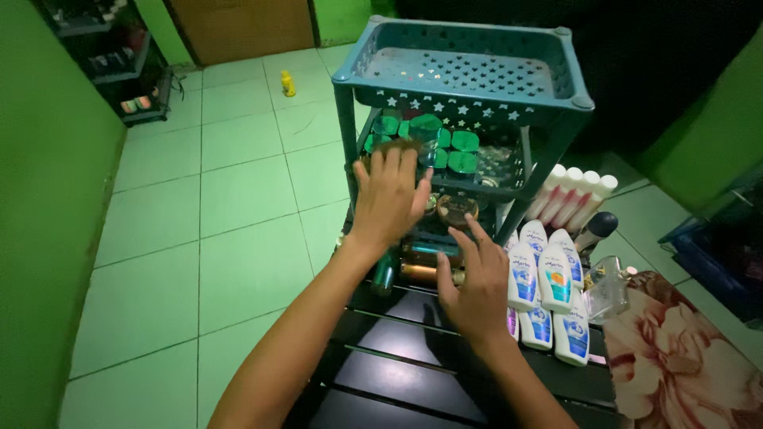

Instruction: The person organizes cosmetic items on a small table. They repeatedly take bottles and jars from a green plastic rack, place them on the table, and then return them to the rack, arranging them in rows.

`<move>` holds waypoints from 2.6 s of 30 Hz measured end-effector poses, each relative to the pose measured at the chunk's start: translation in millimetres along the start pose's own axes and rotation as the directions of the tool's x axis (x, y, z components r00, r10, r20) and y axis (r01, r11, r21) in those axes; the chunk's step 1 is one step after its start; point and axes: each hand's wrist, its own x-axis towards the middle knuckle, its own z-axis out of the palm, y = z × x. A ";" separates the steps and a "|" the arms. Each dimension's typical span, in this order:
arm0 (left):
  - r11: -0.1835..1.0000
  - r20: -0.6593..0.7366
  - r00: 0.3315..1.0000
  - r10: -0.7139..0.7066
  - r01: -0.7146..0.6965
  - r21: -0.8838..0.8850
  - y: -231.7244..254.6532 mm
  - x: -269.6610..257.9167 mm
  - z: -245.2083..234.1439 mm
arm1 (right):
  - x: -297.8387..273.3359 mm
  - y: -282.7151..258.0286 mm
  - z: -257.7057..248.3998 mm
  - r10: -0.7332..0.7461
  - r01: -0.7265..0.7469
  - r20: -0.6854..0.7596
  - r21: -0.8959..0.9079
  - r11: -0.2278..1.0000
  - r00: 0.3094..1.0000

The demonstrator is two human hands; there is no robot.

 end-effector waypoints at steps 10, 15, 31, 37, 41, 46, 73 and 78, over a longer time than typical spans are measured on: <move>0.992 -0.035 0.991 -0.128 0.128 0.000 -18.7 47.4 86.4 | 15.2 -6.9 -17.0 0.008 -0.008 -0.015 0.013 1.000 1.000; 0.990 -0.039 0.993 -0.111 0.107 -0.089 -20.7 56.3 86.2 | 9.4 -4.0 -22.4 0.039 -0.039 -0.012 0.010 0.999 0.999; 0.461 0.346 0.921 -0.181 0.390 -0.797 40.9 -96.1 -35.0 | -12.3 4.6 -29.7 -0.005 -0.015 0.094 0.218 0.976 0.996; 0.393 0.337 0.932 -0.131 0.361 -0.846 31.1 -117.2 -31.3 | -33.1 7.7 -15.7 0.052 -0.119 0.176 0.396 0.910 0.983; 0.456 0.234 0.971 -0.045 0.228 -0.860 21.8 -128.6 -20.6 | -45.9 11.7 -12.8 0.022 -0.094 0.183 0.393 0.915 0.983; 0.502 0.129 0.992 0.013 0.105 -0.858 19.3 -147.1 -14.7 | -60.0 15.2 -13.5 0.012 -0.151 0.297 0.448 0.881 0.955; 0.794 0.428 0.886 0.178 0.127 -0.594 11.3 -166.2 -8.3 | -65.7 26.9 -1.9 0.549 -0.758 0.673 0.026 0.652 0.496; 0.822 0.416 0.893 0.173 0.101 -0.560 9.0 -169.1 -0.4 | -69.8 22.0 3.2 0.582 -0.745 0.614 0.015 0.667 0.533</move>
